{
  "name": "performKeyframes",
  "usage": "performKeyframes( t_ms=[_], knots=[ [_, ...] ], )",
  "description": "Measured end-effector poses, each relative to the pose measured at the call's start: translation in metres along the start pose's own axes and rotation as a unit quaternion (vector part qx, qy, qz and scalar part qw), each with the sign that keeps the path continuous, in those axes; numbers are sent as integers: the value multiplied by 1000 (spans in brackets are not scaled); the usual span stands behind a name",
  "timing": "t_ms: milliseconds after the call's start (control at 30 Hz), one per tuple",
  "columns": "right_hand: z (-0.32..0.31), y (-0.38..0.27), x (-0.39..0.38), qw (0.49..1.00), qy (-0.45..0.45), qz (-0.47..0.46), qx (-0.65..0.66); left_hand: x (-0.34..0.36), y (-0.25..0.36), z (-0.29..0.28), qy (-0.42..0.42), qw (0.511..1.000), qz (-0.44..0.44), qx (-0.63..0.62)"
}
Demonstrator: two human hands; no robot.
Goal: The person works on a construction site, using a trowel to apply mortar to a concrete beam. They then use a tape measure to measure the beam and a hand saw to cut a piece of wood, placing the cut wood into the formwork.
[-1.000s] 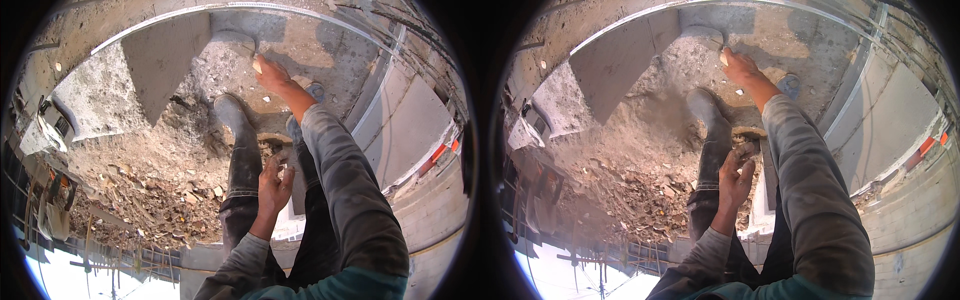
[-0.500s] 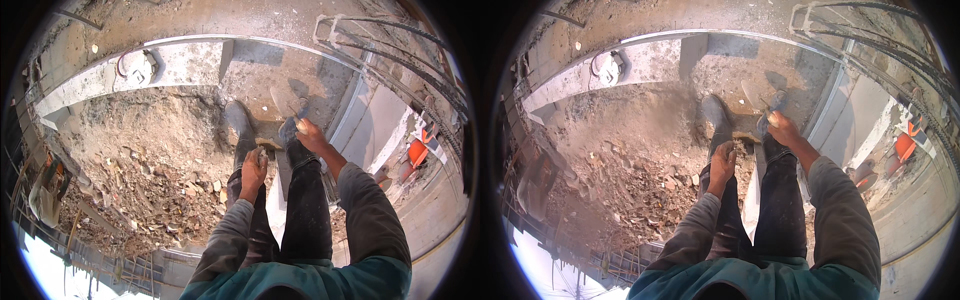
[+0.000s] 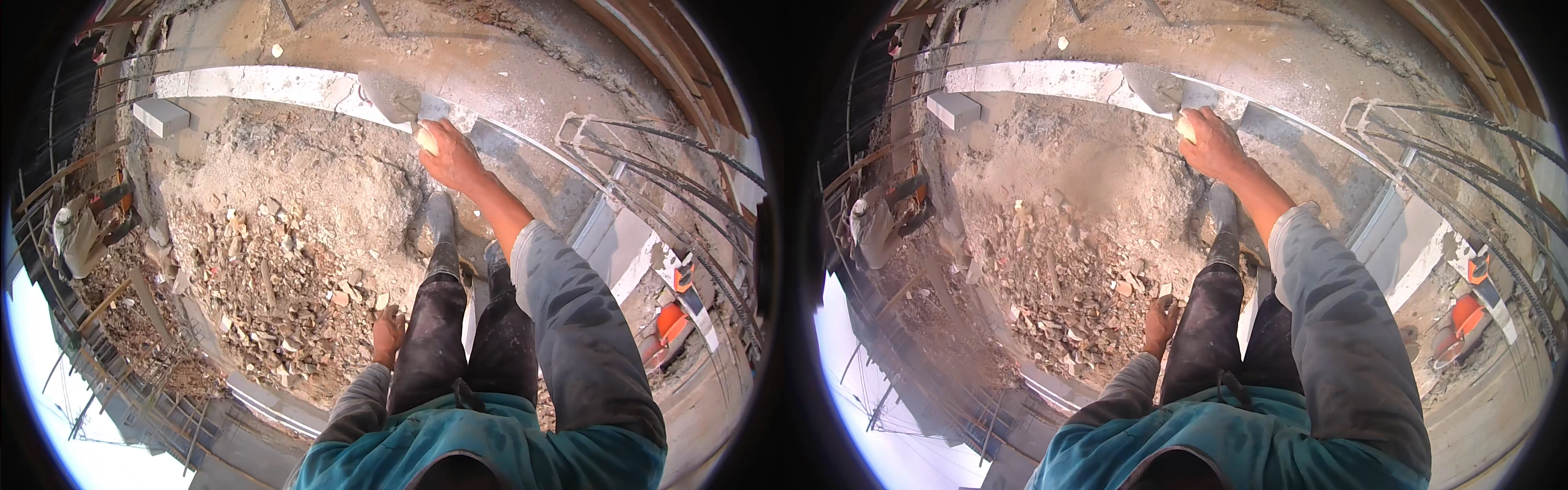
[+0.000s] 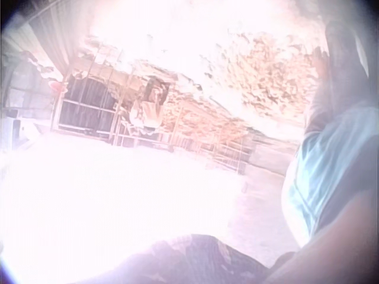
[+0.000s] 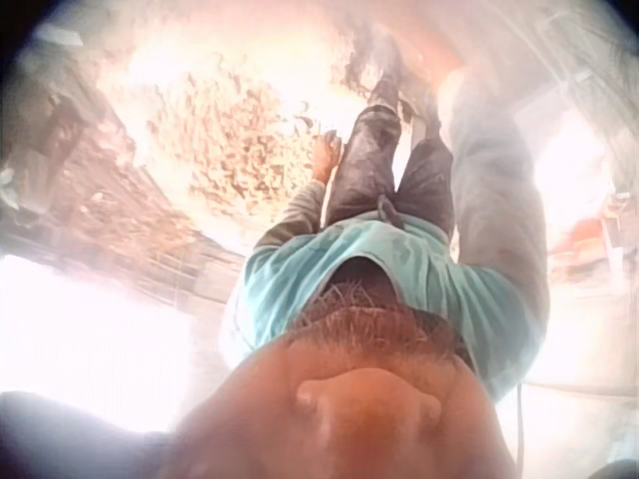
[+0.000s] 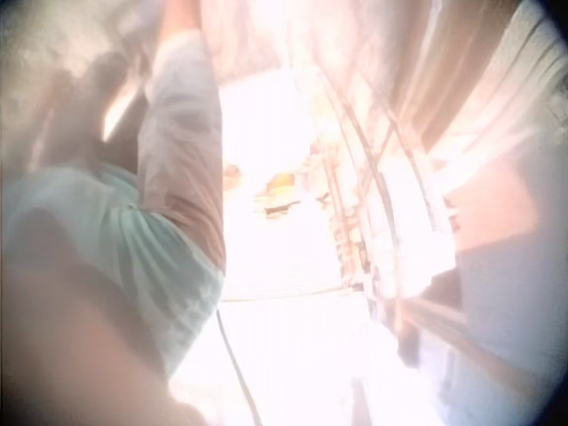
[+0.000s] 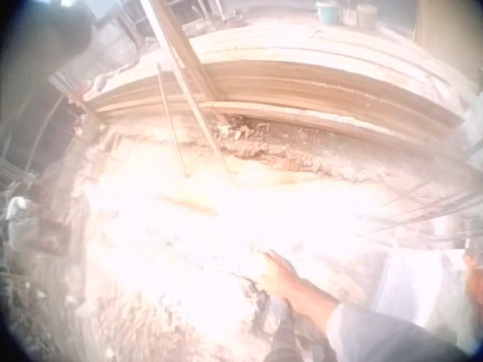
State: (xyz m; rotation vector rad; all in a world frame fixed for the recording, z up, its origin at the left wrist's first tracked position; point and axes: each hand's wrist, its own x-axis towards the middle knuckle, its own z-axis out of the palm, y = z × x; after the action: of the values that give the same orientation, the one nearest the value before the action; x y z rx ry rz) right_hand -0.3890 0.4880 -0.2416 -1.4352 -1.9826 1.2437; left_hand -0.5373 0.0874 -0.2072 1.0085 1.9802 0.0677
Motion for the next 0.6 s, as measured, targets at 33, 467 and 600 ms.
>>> performKeyframes(
  t_ms=[33,467,600],
  knots=[
    [9,-13,18,999,-24,-20,-14,-9,-11,-1,1,1000,-1,5],
    [128,-75,185,954,-115,-62,-270,-53,-54,-26,54,970,-167,-166],
    [125,-73,161,965,1,-115,-235,-53,-62,-31,43,986,-124,-104]
  ],
)
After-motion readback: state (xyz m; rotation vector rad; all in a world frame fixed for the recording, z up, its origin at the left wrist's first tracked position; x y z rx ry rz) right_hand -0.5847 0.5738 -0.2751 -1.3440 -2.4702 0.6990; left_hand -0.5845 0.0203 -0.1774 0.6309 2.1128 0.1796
